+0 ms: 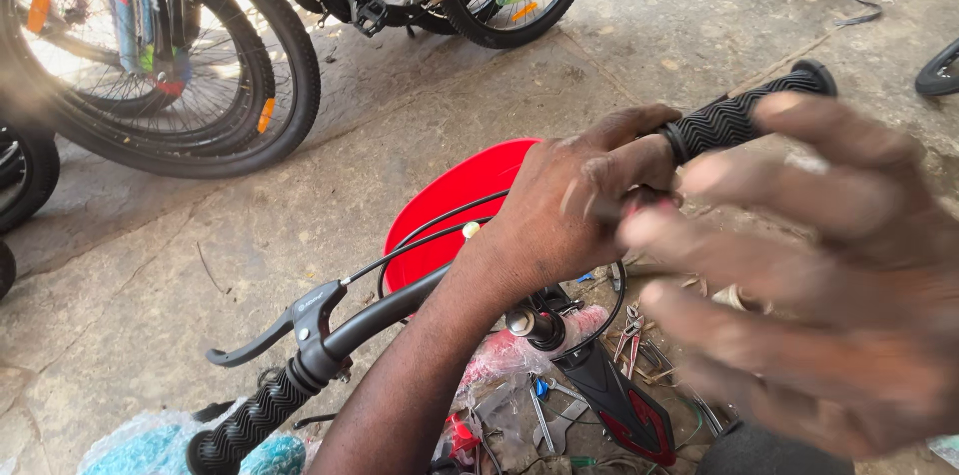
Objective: The person is assembling a red children's bicycle, focusing on the handlebar area. They use a screwdriver to tighten the brake lever and gear shifter on the left handlebar, then move to the right handlebar to secure the grip and brake lever. The person also adjusts the brake cable tension and tightens the stem bolts.
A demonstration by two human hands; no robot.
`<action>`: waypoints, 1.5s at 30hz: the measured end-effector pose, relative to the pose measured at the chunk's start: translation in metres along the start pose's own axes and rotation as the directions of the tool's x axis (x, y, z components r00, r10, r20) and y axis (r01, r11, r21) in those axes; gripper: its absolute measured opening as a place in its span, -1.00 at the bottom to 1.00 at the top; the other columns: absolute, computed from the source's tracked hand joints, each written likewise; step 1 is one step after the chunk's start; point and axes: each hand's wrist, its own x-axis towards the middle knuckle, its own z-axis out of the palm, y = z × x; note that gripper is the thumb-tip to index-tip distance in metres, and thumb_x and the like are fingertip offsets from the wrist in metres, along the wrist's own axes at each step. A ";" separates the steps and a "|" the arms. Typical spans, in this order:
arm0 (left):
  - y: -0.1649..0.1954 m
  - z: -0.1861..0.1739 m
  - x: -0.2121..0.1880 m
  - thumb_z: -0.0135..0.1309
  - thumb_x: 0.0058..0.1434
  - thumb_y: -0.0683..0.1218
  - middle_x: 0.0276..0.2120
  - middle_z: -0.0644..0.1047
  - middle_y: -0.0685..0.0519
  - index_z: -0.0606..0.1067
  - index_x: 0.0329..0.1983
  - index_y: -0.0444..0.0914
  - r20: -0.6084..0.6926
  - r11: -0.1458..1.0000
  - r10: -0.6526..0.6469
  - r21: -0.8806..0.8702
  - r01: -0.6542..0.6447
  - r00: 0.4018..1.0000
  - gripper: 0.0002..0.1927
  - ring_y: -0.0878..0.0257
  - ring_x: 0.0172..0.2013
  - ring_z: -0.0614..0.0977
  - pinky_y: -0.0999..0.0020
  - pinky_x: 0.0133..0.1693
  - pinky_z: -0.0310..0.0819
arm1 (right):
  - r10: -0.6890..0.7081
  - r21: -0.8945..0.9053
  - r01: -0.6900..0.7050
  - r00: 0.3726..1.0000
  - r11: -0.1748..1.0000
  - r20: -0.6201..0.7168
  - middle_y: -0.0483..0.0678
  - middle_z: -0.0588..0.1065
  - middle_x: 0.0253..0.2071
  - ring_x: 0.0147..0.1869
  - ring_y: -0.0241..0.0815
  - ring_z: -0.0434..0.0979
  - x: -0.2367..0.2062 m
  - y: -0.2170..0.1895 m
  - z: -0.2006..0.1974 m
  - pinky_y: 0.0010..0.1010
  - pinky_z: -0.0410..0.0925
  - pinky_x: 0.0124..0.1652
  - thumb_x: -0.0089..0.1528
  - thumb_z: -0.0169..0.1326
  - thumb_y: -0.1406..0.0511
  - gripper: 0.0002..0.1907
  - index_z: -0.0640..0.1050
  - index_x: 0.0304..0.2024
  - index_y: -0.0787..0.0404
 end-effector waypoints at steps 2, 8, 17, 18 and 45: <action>0.000 0.001 -0.001 0.27 0.07 -0.14 0.23 0.50 -0.09 0.47 -0.21 -0.17 -0.020 1.000 -0.001 0.016 0.001 1.000 -0.75 -0.02 -0.09 0.71 0.13 -0.20 0.61 | 0.204 0.038 -0.204 0.979 0.978 0.000 0.06 0.50 0.11 0.34 -0.02 0.30 -0.005 -0.003 0.003 0.12 0.23 0.26 0.20 0.24 -0.05 -0.47 0.58 -0.02 0.19; -0.002 0.004 -0.001 0.27 0.13 -0.13 0.23 0.51 -0.08 0.48 -0.13 -0.17 -0.023 1.000 -0.010 0.017 0.010 1.000 -0.73 -0.01 -0.08 0.71 0.13 -0.21 0.61 | 0.272 -0.259 -0.217 0.942 0.941 0.198 0.03 0.61 0.02 0.19 -0.06 0.47 0.017 -0.004 -0.003 0.17 0.29 0.10 0.16 0.21 0.18 -0.60 0.65 0.02 0.19; -0.003 0.007 0.000 0.22 0.13 -0.06 0.23 0.51 -0.03 0.48 0.13 -0.15 0.010 0.992 -0.027 0.121 0.026 1.000 -0.54 -0.01 -0.03 0.69 0.10 -0.10 0.60 | -0.018 -0.461 0.149 0.961 0.875 0.276 -0.14 0.57 -0.21 0.05 -0.09 0.58 0.023 -0.002 0.013 0.11 -0.01 0.37 0.23 0.15 0.17 -0.85 0.66 -0.40 0.01; -0.002 0.006 0.000 0.22 0.17 -0.06 0.22 0.52 -0.01 0.49 0.13 -0.14 0.030 0.992 -0.064 0.108 0.061 0.997 -0.57 0.00 -0.04 0.69 0.10 -0.10 0.60 | -0.059 -0.462 0.189 0.958 0.866 0.282 -0.16 0.55 -0.26 0.03 -0.08 0.59 0.021 0.002 0.016 0.09 -0.01 0.38 0.24 0.15 0.18 -0.83 0.65 -0.43 0.00; 0.003 -0.005 -0.007 0.16 0.20 -0.17 0.32 0.44 -0.14 0.47 0.04 -0.19 0.026 0.999 -0.035 -0.023 0.035 0.999 -0.68 -0.12 0.08 0.65 0.09 -0.05 0.59 | 0.614 0.774 -0.368 0.789 0.516 -0.034 0.02 0.66 -0.18 -0.05 -0.11 0.72 -0.015 0.010 0.042 -0.28 0.61 0.04 0.12 0.33 0.32 -0.66 0.60 -0.06 0.19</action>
